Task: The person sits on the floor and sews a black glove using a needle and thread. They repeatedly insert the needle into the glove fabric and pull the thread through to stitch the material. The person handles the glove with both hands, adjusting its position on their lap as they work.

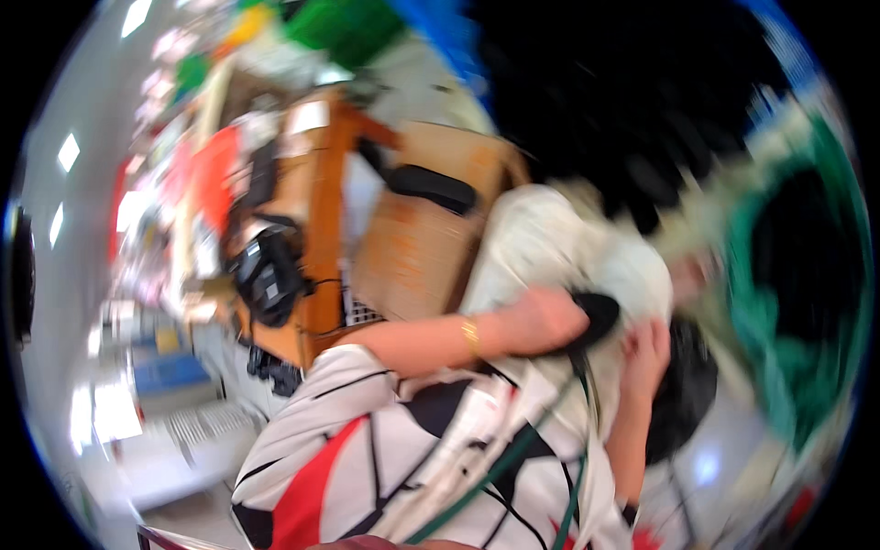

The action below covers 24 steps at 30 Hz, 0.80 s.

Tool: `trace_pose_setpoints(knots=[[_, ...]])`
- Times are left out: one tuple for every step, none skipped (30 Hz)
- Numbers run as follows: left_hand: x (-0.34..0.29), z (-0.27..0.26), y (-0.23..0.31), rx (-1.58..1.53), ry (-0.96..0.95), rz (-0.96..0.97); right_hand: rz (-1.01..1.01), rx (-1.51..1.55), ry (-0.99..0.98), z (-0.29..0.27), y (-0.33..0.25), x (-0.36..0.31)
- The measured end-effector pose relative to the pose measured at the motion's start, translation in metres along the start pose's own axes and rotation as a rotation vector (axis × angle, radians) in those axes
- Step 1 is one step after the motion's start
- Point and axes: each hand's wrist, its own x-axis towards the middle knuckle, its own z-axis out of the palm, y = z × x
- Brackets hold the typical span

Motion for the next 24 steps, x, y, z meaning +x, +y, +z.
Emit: trace_pose_setpoints(knots=[[-0.003,0.006,-0.004,0.015,0.053,0.036,-0.029,-0.019,-0.031,-0.008,0.004,0.002],[-0.003,0.016,-0.007,0.051,0.067,0.058,-0.091,-0.026,-0.086,-0.014,0.007,-0.001],[-0.008,0.019,-0.008,0.065,0.080,0.074,-0.076,-0.069,-0.114,-0.010,0.003,-0.009],[-0.013,0.019,-0.012,0.109,0.034,0.019,-0.111,-0.070,-0.172,-0.006,0.005,-0.009],[-0.016,0.023,-0.009,0.126,-0.008,-0.028,-0.154,-0.115,-0.207,0.001,-0.001,-0.012],[-0.018,0.023,-0.010,0.140,-0.056,-0.072,-0.196,-0.153,-0.237,0.009,-0.006,-0.018],[-0.017,0.027,-0.010,0.136,-0.048,-0.081,-0.237,-0.194,-0.258,0.011,-0.012,-0.024],[-0.017,0.029,-0.010,0.132,-0.045,-0.088,-0.297,-0.231,-0.300,0.016,-0.017,-0.026],[-0.016,0.030,-0.010,0.128,-0.045,-0.095,-0.306,-0.252,-0.303,0.023,-0.022,-0.030],[-0.013,0.030,-0.009,0.122,-0.059,-0.105,-0.318,-0.271,-0.303,0.029,-0.029,-0.032],[-0.010,0.028,-0.009,0.116,-0.075,-0.115,-0.329,-0.289,-0.302,0.032,-0.032,-0.032],[-0.008,0.027,-0.008,0.109,-0.093,-0.124,-0.341,-0.307,-0.299,0.031,-0.034,-0.031],[-0.005,0.023,-0.008,0.106,-0.042,-0.077,-0.355,-0.320,-0.295,0.029,-0.036,-0.028],[-0.002,0.020,-0.009,0.102,0.009,-0.028,-0.370,-0.333,-0.291,0.027,-0.038,-0.026],[0.000,0.017,-0.009,0.098,0.060,0.021,-0.400,-0.311,-0.263,0.024,-0.044,-0.024],[0.000,0.020,-0.011,0.099,0.052,0.016,-0.425,-0.293,-0.237,0.020,-0.052,-0.023],[-0.001,0.024,-0.012,0.103,0.042,0.008,-0.448,-0.273,-0.213,0.017,-0.062,-0.023],[-0.002,0.027,-0.011,0.106,0.032,0.001,-0.469,-0.189,-0.164,0.013,-0.073,-0.022],[-0.004,0.028,-0.011,0.109,0.039,-0.006,-0.512,-0.157,-0.155,0.005,-0.089,-0.021],[-0.005,0.028,-0.010,0.113,0.047,-0.012,-0.563,-0.123,-0.177,-0.010,-0.104,-0.015],[-0.005,0.029,-0.009,0.114,0.054,-0.006,-0.620,-0.089,-0.190,-0.021,-0.112,-0.011],[-0.005,0.030,-0.010,0.107,0.043,-0.014,-0.600,-0.226,-0.117,-0.017,-0.113,-0.012],[-0.006,0.033,-0.011,0.100,0.031,-0.023,-0.575,-0.364,-0.044,-0.012,-0.114,-0.012],[-0.008,0.036,-0.012,0.093,0.020,-0.035,-0.547,-0.501,0.028,-0.006,-0.114,-0.014]])
